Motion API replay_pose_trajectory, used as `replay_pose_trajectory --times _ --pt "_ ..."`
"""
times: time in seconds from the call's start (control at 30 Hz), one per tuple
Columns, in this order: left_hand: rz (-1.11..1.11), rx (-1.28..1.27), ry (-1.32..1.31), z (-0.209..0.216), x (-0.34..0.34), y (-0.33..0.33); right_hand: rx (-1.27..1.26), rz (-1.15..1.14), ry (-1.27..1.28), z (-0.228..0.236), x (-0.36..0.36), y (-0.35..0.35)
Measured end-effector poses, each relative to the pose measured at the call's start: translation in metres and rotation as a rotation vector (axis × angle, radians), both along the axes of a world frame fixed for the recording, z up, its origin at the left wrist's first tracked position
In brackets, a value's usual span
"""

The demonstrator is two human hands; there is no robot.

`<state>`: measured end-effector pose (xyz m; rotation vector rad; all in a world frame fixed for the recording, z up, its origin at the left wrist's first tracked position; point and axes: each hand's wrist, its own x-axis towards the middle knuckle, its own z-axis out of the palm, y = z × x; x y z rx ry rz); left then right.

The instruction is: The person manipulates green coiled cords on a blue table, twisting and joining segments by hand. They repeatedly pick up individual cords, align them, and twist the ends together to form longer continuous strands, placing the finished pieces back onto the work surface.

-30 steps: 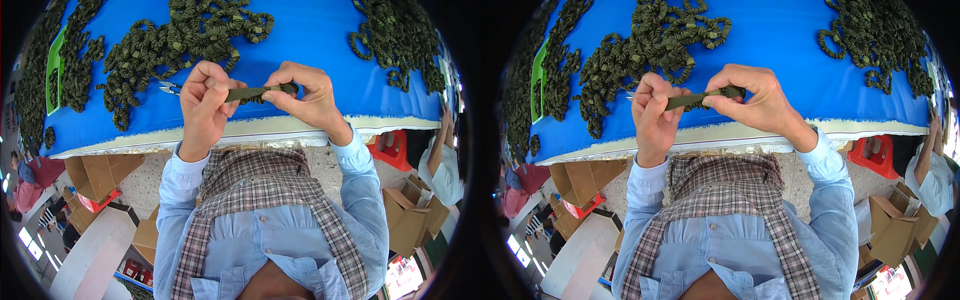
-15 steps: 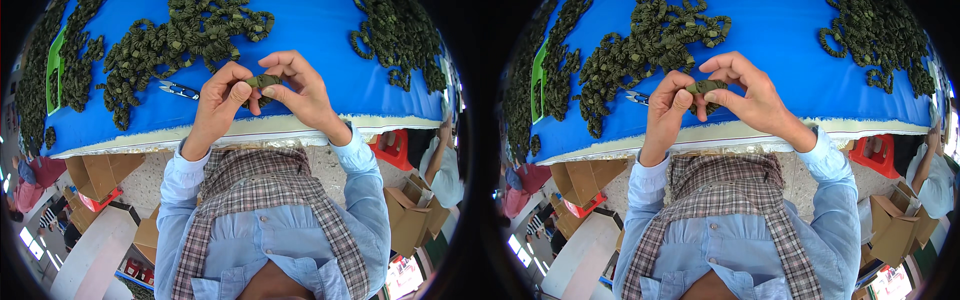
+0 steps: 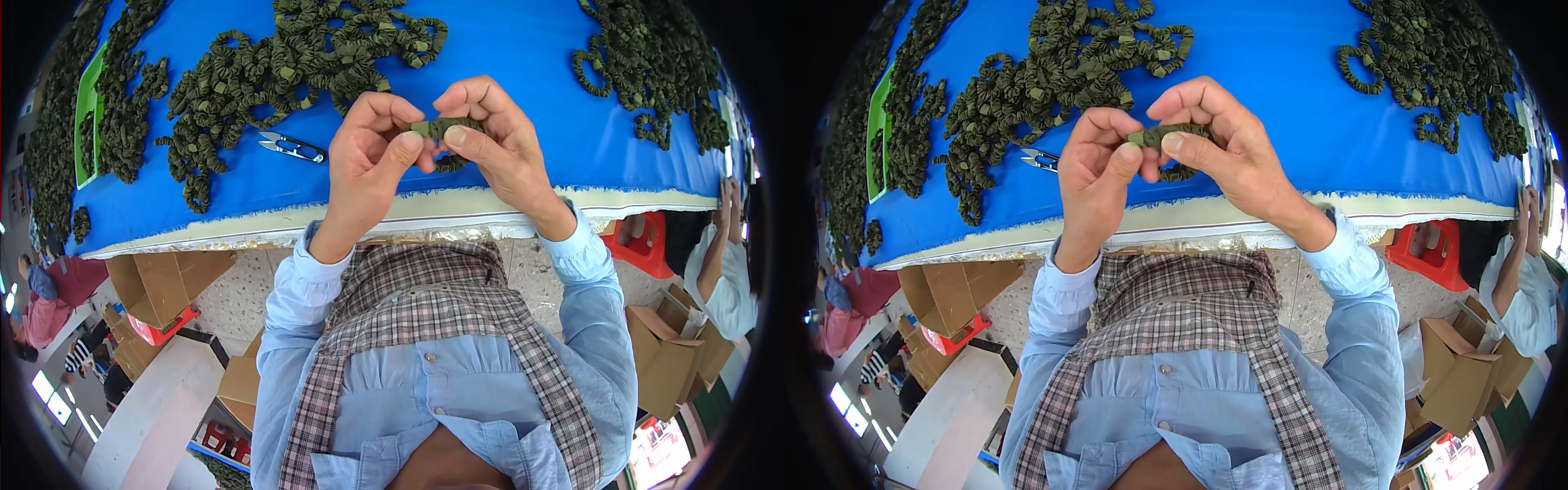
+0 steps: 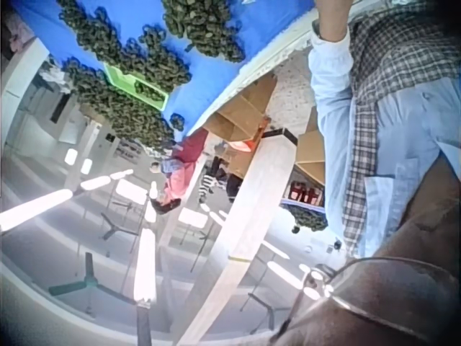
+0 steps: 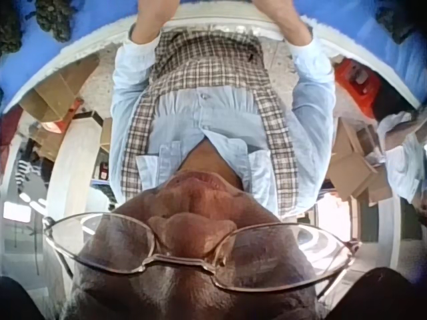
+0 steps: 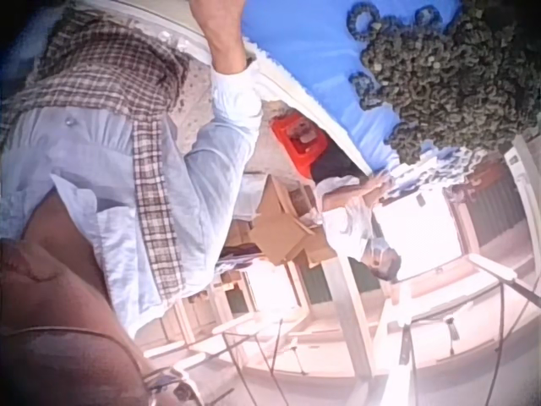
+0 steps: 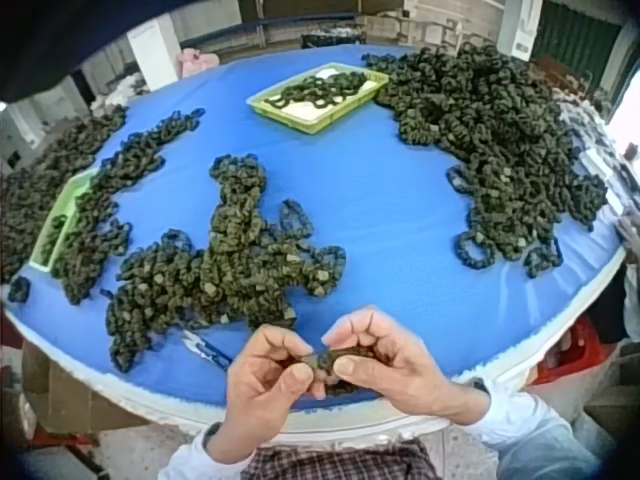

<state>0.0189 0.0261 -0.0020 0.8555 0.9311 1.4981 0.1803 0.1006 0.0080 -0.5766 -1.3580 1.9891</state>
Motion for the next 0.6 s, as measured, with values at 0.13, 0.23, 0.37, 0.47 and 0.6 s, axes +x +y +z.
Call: replay_pose_trajectory --times 0.13,0.23,0.37,0.47,0.6 --pt "-0.075 0.022 -0.315 -0.006 -0.004 -0.004 -0.117 0.040 0.023 0.000 0.004 0.001" --pt "-0.066 -0.021 -0.292 -0.005 -0.004 -0.007 -0.049 0.023 -0.004 -0.008 0.005 0.002" --pt "-0.004 -0.051 -0.162 0.000 -0.001 -0.009 0.083 -0.014 -0.127 0.001 0.001 -0.001" --pt "0.041 -0.078 -0.021 0.008 0.001 -0.010 0.261 -0.010 -0.240 0.003 0.000 -0.003" --pt "0.049 -0.086 0.076 0.010 0.001 -0.011 0.501 -0.039 -0.316 0.000 -0.003 -0.006"
